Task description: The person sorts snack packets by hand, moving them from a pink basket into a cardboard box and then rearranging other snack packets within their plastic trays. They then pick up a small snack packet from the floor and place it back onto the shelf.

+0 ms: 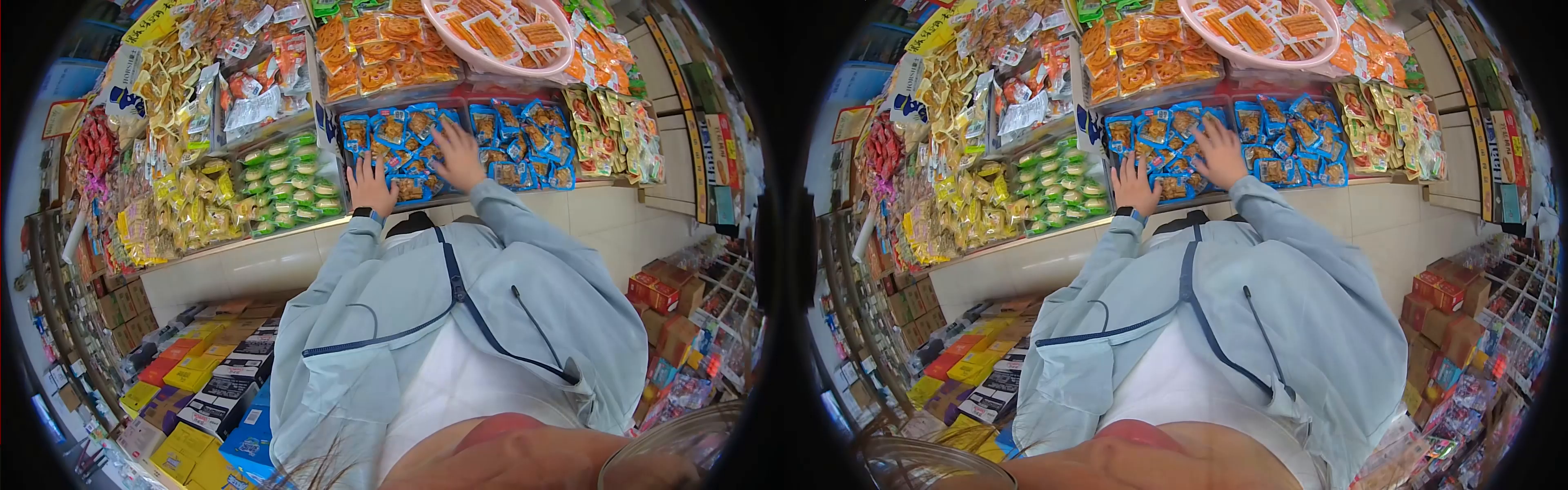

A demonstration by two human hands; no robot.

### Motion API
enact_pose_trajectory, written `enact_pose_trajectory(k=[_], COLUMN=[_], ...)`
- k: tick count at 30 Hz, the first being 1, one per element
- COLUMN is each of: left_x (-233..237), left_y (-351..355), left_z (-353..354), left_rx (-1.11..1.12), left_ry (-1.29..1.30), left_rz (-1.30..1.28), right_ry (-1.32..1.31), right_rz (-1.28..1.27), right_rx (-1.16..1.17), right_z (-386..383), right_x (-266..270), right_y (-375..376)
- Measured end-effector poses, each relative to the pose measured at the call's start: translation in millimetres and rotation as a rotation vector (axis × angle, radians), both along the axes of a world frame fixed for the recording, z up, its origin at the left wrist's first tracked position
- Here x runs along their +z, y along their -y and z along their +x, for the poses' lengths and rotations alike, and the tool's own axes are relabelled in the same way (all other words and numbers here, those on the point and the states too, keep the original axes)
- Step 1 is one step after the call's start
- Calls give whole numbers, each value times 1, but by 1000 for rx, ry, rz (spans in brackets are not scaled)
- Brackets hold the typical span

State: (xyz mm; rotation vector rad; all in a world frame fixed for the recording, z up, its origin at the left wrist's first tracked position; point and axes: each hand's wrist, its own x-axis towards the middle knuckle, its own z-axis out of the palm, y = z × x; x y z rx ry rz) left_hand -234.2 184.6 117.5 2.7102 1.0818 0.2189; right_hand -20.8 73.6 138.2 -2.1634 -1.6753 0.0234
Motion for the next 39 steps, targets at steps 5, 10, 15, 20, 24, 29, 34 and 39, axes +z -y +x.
enact_pose_trajectory(k=[5,10,15,20,24,29,34,39], left_x=[-3,-4,-5,-1,-3,0,-2,0], left_y=[-1,-1,-1,-2,-2,-3,-4,-3], left_z=[0,-1,-1,-2,-4,-3,-4,-3], left_rx=[10,2,4,-2,-6,-9,-5,7], left_ry=[12,36,21,-14,10,-2,50,48], left_rz=[10,-7,-23,-34,-33,-34,-45,-57], right_ry=[-29,-75,-218,-677,-746,-331,20,2], right_rz=[-187,-245,-70,-59,476,378,51,5], right_rx=[-27,67,50,-382,-591,-649,-440,-344], right_z=[-40,-27,-14,6,66,96,140,143], right_x=[-32,-35,-28,11,-6,28,-23,-36], right_y=[-13,1,26,48,69,77,76,56])
